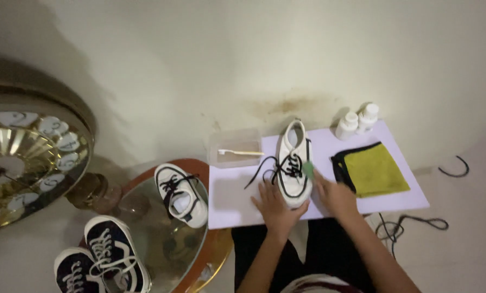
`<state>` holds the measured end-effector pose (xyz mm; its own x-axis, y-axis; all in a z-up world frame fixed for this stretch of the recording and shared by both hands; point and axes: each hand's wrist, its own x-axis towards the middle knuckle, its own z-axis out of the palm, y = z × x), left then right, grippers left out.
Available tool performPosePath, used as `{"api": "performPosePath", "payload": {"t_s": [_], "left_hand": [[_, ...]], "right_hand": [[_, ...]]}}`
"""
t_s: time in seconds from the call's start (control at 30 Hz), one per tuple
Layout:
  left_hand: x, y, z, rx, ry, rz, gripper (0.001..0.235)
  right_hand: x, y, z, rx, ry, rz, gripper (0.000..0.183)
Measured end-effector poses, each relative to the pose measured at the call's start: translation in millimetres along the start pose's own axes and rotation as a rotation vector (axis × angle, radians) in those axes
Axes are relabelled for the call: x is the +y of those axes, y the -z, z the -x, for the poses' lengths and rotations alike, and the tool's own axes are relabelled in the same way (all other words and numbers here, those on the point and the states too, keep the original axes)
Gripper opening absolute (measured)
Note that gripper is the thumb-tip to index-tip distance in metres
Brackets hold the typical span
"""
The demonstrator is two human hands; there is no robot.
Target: The person scrubs a white sneaker with a green brush, focusing on the toe, sides, and laces. They rotate the shoe to access different areas and continue scrubbing throughout the clip.
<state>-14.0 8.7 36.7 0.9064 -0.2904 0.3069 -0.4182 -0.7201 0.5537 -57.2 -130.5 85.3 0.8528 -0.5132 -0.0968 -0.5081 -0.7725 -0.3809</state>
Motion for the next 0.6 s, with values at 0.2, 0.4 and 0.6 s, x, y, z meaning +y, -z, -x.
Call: {"api": "performPosePath", "payload": {"t_s": [0.2,0.4,0.6], "left_hand": [[3.5,-12.1,3.7,0.289,-0.066,-0.032,0.069],[38.3,5.0,-58.4,-0.011,-0.040,-0.067,0.058],[42.5,-7.6,-99.2,0.085,-0.147,-0.039,0.036]], "right_hand": [[61.5,-23.7,20.4,-0.022,-0.021,-0.445,0.031],[34.9,22.3,20.5,0.111,-0.085,-0.529,0.047],[57.3,-3.4,-7.0,0.099,-0.165,-0.454,0.046]]}}
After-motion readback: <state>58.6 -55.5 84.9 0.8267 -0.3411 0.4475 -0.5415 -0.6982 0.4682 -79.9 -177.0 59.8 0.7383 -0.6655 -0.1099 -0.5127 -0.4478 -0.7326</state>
